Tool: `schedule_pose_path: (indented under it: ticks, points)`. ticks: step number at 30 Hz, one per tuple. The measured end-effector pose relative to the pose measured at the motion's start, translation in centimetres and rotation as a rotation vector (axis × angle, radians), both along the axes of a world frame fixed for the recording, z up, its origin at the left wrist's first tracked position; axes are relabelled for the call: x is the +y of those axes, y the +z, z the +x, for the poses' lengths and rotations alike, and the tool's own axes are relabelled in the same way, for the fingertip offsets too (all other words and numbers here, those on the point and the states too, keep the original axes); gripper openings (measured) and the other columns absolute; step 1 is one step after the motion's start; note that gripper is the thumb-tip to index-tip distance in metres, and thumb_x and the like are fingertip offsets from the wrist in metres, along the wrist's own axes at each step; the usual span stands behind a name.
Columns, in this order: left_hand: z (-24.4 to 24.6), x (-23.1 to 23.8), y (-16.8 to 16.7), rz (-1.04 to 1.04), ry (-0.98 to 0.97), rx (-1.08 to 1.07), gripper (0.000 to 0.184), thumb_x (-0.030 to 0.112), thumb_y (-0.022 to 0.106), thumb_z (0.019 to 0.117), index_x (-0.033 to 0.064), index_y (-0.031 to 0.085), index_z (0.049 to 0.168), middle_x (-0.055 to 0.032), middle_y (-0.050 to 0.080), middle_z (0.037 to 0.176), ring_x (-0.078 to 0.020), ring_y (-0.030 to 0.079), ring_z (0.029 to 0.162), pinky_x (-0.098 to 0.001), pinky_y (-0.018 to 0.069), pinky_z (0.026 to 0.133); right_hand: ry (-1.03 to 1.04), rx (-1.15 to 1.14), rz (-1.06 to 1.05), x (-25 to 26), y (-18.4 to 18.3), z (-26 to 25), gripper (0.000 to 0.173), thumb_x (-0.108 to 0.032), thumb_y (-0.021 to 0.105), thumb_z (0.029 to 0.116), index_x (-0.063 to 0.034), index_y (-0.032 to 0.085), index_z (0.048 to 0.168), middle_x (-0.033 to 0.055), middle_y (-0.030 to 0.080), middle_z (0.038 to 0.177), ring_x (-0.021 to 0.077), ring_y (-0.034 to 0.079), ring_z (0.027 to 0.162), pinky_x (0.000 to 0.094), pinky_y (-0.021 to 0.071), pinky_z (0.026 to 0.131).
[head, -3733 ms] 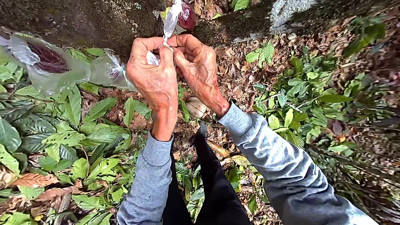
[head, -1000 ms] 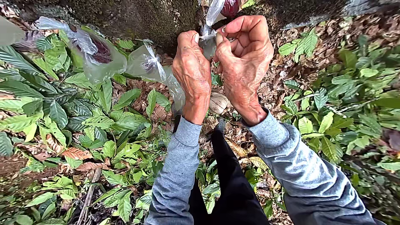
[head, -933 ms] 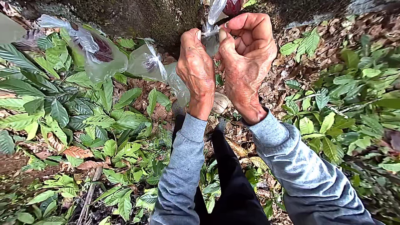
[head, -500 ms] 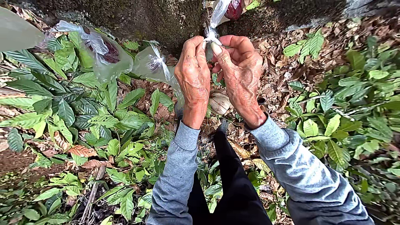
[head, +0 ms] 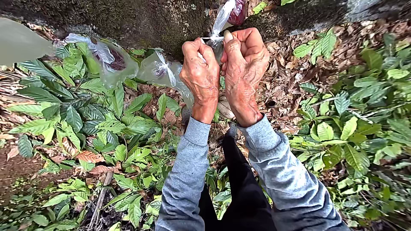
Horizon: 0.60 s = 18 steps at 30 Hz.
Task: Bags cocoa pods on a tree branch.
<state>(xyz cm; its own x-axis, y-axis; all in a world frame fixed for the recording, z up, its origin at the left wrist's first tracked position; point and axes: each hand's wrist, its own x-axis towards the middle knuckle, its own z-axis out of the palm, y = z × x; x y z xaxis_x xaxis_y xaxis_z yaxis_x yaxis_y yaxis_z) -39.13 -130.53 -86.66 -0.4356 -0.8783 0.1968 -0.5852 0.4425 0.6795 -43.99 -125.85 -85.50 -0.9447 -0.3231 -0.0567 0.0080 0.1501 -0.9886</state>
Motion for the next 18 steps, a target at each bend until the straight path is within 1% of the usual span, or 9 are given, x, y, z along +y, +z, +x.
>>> schedule_pose_path:
  ticks: [4,5,7,9,11,13,15,17,18]
  points:
    - [0.5,0.3,0.3,0.071,-0.011,0.027,0.017,0.01,0.057,0.1014,0.0031,0.064,0.115,-0.0086,0.065,0.09,-0.0121,0.065,0.079,-0.0231,0.0531,0.068,0.076,-0.046,0.071,1.3,1.0,1.1,0.016,-0.015,0.053,0.1066,-0.0064,0.055,0.094,0.0003,0.049,0.063,0.0071,0.046,0.045,0.0184,0.0385,0.04]
    - [1.3,0.3,0.4,0.12,-0.05,0.063,0.02,0.012,0.057,0.1035,0.0033,0.065,0.119,-0.0091,0.065,0.088,-0.0133,0.064,0.074,-0.0245,0.0524,0.065,0.11,-0.089,0.061,2.1,1.5,1.3,0.016,-0.018,0.052,0.1079,-0.0067,0.055,0.097,0.0003,0.049,0.064,0.007,0.046,0.045,0.0181,0.0389,0.039]
    - [3.5,0.2,0.5,0.276,-0.066,0.16,0.023,0.02,0.056,0.1069,0.0076,0.064,0.125,-0.005,0.06,0.076,-0.0126,0.055,0.057,-0.0237,0.0466,0.05,0.175,-0.165,0.02,4.2,1.5,1.5,0.02,-0.024,0.047,0.1105,-0.0073,0.058,0.113,0.0014,0.056,0.071,0.0094,0.052,0.048,0.02,0.0467,0.041]
    - [5.5,0.7,0.4,0.399,-0.003,0.247,0.025,0.023,0.059,0.1057,0.0114,0.066,0.127,-0.0021,0.06,0.07,-0.0115,0.052,0.048,-0.0238,0.0454,0.041,0.206,-0.207,0.043,6.8,-0.1,1.6,0.035,-0.032,0.037,0.1127,-0.0086,0.058,0.129,0.0026,0.064,0.081,0.0123,0.059,0.057,0.0246,0.0534,0.048]
    - [7.1,1.9,-0.1,0.48,0.062,0.281,0.022,0.023,0.06,0.1054,0.0106,0.069,0.121,-0.0014,0.062,0.069,-0.0114,0.055,0.048,-0.0252,0.0476,0.041,0.164,-0.266,0.105,8.8,-2.4,2.3,0.036,-0.037,0.041,0.1114,-0.0107,0.061,0.125,0.0015,0.065,0.08,0.0122,0.06,0.056,0.0264,0.0545,0.05]
    - [7.9,2.8,-1.4,0.581,0.104,0.258,0.023,0.023,0.059,0.1055,0.0092,0.071,0.119,-0.0023,0.068,0.074,-0.0111,0.057,0.051,-0.0246,0.0458,0.042,0.122,-0.362,0.127,9.6,-4.5,2.9,0.033,-0.038,0.048,0.1092,-0.0114,0.065,0.117,0.0001,0.063,0.078,0.0111,0.058,0.056,0.0261,0.0535,0.052]
    - [8.0,3.1,-3.0,0.749,0.152,0.216,0.028,0.026,0.062,0.1041,0.0112,0.067,0.127,-0.0062,0.073,0.086,-0.0132,0.058,0.052,-0.0251,0.0427,0.04,0.143,-0.478,0.126,9.8,-5.2,3.3,0.031,-0.04,0.05,0.1082,-0.0139,0.064,0.117,0.0007,0.062,0.079,0.0117,0.058,0.057,0.0266,0.0533,0.053]
    - [8.0,3.0,-4.0,0.899,0.161,0.186,0.045,0.032,0.068,0.0997,0.0204,0.056,0.141,-0.0072,0.071,0.105,-0.0151,0.059,0.057,-0.0276,0.0467,0.043,0.194,-0.58,0.097,9.6,-5.2,3.5,0.031,-0.043,0.05,0.1076,-0.0176,0.064,0.118,0.002,0.061,0.078,0.0131,0.056,0.055,0.0274,0.0524,0.05]
    - [8.0,2.9,-4.2,0.962,0.158,0.188,0.051,0.036,0.071,0.0971,0.0278,0.052,0.144,-0.0047,0.07,0.108,-0.0139,0.056,0.057,-0.0267,0.0446,0.044,0.203,-0.609,0.074,9.4,-5.4,3.6,0.031,-0.044,0.05,0.1073,-0.018,0.064,0.116,0.0026,0.061,0.076,0.0136,0.056,0.053,0.0276,0.0519,0.048]
